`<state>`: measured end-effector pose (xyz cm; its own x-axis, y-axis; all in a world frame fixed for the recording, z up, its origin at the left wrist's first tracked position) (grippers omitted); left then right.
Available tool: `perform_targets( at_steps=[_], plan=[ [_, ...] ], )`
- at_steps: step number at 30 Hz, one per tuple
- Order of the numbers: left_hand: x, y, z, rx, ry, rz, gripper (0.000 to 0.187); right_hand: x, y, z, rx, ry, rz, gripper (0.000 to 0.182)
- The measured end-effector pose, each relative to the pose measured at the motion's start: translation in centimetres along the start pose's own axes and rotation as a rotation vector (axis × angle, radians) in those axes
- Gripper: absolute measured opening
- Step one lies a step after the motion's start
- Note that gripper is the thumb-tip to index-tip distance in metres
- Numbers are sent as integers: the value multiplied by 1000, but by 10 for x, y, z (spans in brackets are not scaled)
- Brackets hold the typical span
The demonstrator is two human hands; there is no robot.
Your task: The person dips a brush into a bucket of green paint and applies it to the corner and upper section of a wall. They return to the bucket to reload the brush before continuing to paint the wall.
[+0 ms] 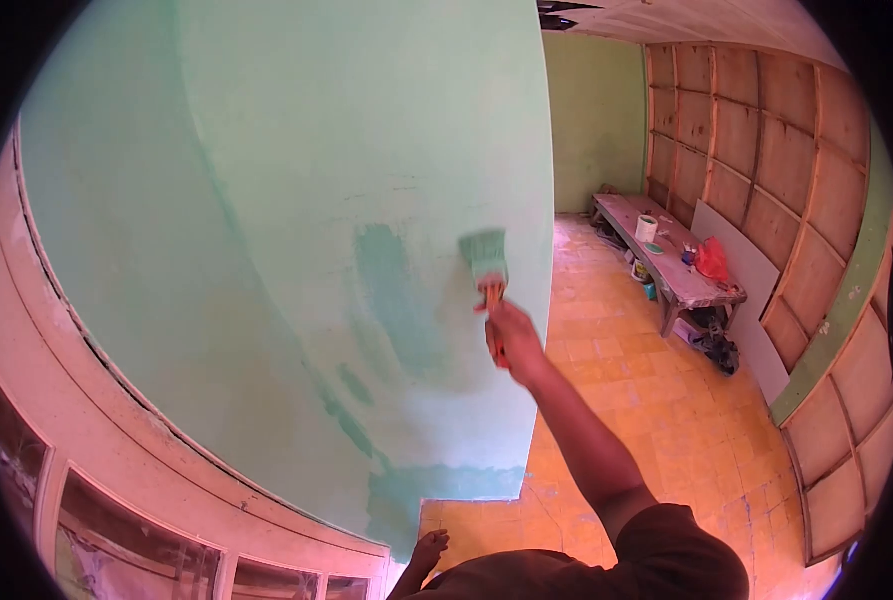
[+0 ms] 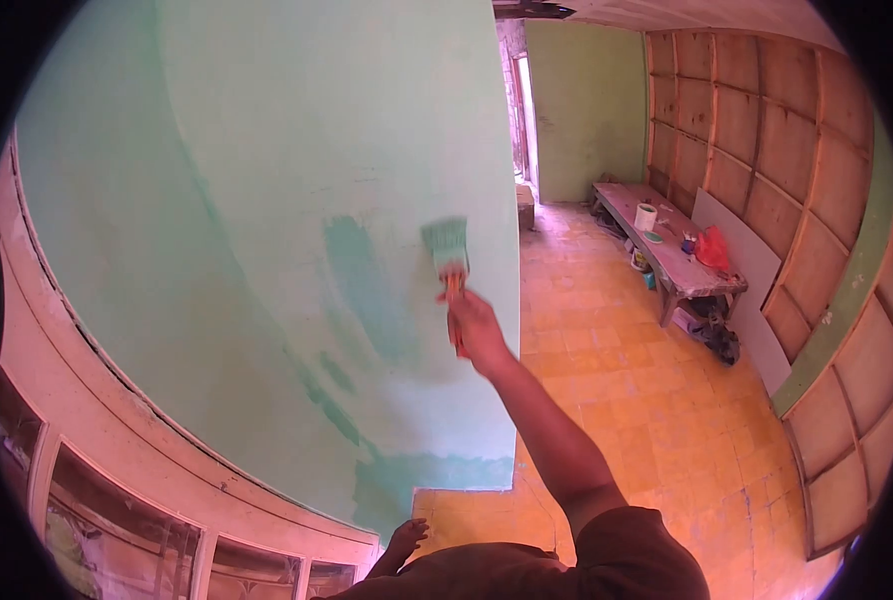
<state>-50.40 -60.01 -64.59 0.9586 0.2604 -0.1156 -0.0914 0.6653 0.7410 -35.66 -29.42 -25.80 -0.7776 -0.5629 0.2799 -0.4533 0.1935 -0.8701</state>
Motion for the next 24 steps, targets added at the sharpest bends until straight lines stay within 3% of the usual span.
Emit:
perform_targets(
  at_steps=[4,7,8,10,12,15,22,24],
  plan=[
    [17,1,2,-7,5,-5,45,-37,117,74,251,60,88,44],
    [36,-2,3,-4,1,9,44,-78,213,157,741,106,36,49],
    [42,-5,2,-1,5,7,44,-95,237,187,902,181,-105,42],
    [58,-7,-3,-13,-17,27,44,-119,240,239,896,120,-66,41],
    [74,-4,-5,-13,-11,26,43,-148,232,271,1072,115,-167,36],
    [102,-6,-14,-103,-128,-63,44,-183,205,300,1114,92,-137,28],
    [170,29,-39,-26,-265,-211,47,-245,154,308,1090,322,-142,11],
    [183,42,-50,32,-311,-250,47,-268,162,307,1035,415,-312,9]
  ],
)
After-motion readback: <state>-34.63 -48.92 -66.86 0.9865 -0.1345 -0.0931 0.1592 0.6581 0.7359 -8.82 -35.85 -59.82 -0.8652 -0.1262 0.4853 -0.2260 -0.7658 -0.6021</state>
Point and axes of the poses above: each hand's wrist, its own z-axis away from the middle knuckle, its own x-axis out of the palm, y = z × x, the point moved 2 cm from there along -z, towards the middle knuckle, and after that the axes turned 9 degrees about -x, right-handed, at the moved point
